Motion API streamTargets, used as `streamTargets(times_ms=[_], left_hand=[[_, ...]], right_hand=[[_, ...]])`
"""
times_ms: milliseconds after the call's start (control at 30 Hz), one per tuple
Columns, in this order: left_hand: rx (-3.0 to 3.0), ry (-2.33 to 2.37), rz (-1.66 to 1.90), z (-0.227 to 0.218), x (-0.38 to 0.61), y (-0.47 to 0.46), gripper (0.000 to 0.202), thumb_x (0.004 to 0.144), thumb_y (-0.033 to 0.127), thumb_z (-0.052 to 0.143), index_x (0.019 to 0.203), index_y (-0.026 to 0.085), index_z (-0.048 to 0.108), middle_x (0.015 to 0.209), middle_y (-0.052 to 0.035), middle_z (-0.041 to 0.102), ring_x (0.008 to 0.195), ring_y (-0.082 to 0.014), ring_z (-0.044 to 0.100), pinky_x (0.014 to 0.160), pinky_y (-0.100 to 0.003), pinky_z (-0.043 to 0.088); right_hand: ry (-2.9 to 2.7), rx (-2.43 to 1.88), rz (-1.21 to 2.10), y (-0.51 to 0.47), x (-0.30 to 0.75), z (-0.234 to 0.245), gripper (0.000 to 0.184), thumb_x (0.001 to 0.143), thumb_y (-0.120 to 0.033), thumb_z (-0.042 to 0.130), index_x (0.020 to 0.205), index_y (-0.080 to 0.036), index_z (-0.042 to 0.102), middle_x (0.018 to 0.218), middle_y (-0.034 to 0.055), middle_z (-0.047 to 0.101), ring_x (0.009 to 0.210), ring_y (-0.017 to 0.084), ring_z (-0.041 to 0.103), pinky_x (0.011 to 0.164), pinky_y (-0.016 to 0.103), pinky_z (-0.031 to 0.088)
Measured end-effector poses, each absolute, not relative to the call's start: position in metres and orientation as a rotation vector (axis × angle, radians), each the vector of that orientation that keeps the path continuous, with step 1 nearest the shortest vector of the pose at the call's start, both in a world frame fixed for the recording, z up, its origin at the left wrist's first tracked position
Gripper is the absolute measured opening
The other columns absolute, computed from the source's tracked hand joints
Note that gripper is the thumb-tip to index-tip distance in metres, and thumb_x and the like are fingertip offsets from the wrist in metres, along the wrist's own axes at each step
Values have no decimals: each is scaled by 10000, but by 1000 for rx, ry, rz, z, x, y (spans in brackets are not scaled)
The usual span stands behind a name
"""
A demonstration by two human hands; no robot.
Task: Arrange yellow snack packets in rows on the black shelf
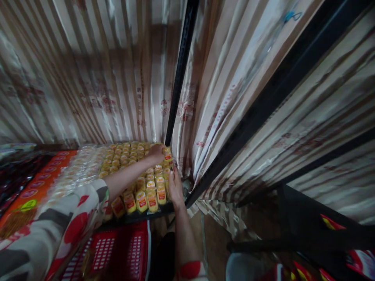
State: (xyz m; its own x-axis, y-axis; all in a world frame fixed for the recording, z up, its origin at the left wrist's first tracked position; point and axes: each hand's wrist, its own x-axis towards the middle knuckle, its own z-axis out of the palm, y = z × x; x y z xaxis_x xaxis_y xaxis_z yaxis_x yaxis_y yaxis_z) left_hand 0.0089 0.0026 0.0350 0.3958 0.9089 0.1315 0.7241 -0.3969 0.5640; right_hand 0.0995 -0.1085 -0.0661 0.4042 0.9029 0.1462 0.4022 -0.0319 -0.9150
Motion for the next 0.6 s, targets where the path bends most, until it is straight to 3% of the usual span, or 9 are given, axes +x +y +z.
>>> streamTargets(times_ms=[267, 467, 600], left_hand=[[2404, 1287, 540, 24, 40, 26, 274, 798, 151, 498, 1037, 144, 631, 1000, -53, 681, 911, -143, 612, 811, -224, 454], [2609, 1228, 230, 21, 44, 35, 255, 788, 190, 518, 980, 106, 662, 936, -87, 685, 856, -174, 622, 712, -234, 451], [2694, 1207, 110, 18, 47, 36, 243, 784, 198, 526, 947, 93, 673, 940, -108, 681, 871, -190, 620, 720, -243, 452]], right_hand=[[-1257, -1658, 699, -92, 96, -69, 621, 909, -472, 229, 1423, -125, 264, 1473, 95, 287, 1362, 187, 250, 1127, 363, 161], [-1334, -1708, 584, -90, 91, -73, 621, 912, -444, 221, 1406, -75, 295, 1439, 125, 350, 1338, 193, 303, 1111, 345, 210], [-1342, -1705, 531, -90, 89, -75, 586, 918, -433, 218, 1399, -115, 323, 1423, 104, 383, 1318, 178, 338, 1102, 340, 231]])
